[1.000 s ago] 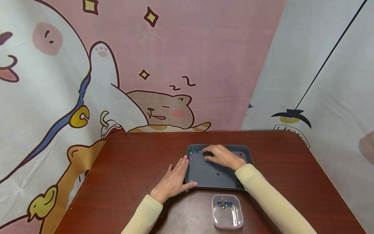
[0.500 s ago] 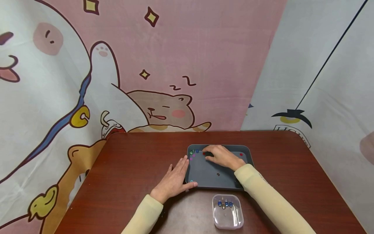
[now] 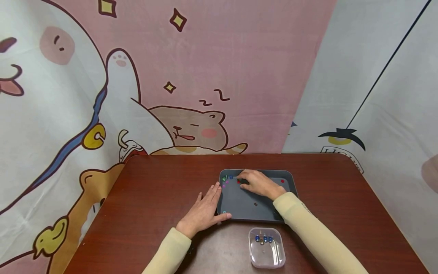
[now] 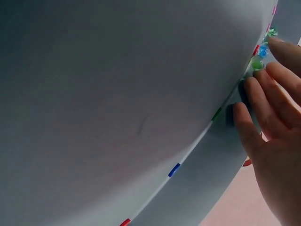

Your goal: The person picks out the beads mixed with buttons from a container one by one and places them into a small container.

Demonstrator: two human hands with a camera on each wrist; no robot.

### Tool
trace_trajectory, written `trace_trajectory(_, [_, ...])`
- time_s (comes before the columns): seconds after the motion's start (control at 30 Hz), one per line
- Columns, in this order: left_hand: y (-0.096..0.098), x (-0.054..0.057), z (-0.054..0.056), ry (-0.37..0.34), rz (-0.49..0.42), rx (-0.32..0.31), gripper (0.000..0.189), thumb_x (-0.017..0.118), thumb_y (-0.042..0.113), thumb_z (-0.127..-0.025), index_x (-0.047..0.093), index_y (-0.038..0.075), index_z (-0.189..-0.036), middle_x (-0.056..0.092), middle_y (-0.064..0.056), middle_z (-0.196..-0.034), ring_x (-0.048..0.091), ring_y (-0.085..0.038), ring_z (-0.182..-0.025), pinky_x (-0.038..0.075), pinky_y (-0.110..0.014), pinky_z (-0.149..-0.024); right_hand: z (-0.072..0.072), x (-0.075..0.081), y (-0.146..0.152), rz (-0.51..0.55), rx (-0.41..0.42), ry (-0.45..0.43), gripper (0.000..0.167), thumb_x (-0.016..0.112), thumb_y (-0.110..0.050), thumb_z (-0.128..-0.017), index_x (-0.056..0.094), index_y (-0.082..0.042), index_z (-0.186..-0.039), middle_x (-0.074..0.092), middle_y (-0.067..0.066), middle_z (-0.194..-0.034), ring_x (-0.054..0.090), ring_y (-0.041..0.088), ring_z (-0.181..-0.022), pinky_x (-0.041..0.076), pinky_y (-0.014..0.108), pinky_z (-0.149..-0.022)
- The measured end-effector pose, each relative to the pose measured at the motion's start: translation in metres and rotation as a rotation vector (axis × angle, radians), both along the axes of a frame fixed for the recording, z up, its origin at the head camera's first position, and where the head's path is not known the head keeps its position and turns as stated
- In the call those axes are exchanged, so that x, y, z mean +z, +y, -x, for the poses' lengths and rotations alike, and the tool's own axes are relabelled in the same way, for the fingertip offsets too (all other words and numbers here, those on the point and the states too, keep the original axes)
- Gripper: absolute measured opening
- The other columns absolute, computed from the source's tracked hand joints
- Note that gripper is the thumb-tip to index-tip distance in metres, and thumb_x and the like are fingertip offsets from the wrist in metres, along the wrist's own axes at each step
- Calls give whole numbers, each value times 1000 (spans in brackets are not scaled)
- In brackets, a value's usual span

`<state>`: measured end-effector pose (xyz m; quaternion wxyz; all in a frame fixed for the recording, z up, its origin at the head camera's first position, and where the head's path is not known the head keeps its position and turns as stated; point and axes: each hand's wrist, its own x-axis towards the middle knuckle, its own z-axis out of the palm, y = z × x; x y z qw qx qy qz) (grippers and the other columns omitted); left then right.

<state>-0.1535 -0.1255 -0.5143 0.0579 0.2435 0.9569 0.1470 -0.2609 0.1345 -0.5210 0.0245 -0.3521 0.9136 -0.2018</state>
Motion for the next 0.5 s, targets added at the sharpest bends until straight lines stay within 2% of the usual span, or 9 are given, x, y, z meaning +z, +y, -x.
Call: trace_trajectory(0.5, [0, -2, 0, -7, -9, 2, 103, 56, 72, -95, 25, 2, -164, 13, -11, -173, 18, -28, -158, 26, -64, -118, -3, 0, 2, -39, -21, 4, 36, 76, -22, -96, 73, -8, -130, 70, 5, -120, 67, 22, -110, 54, 44, -97])
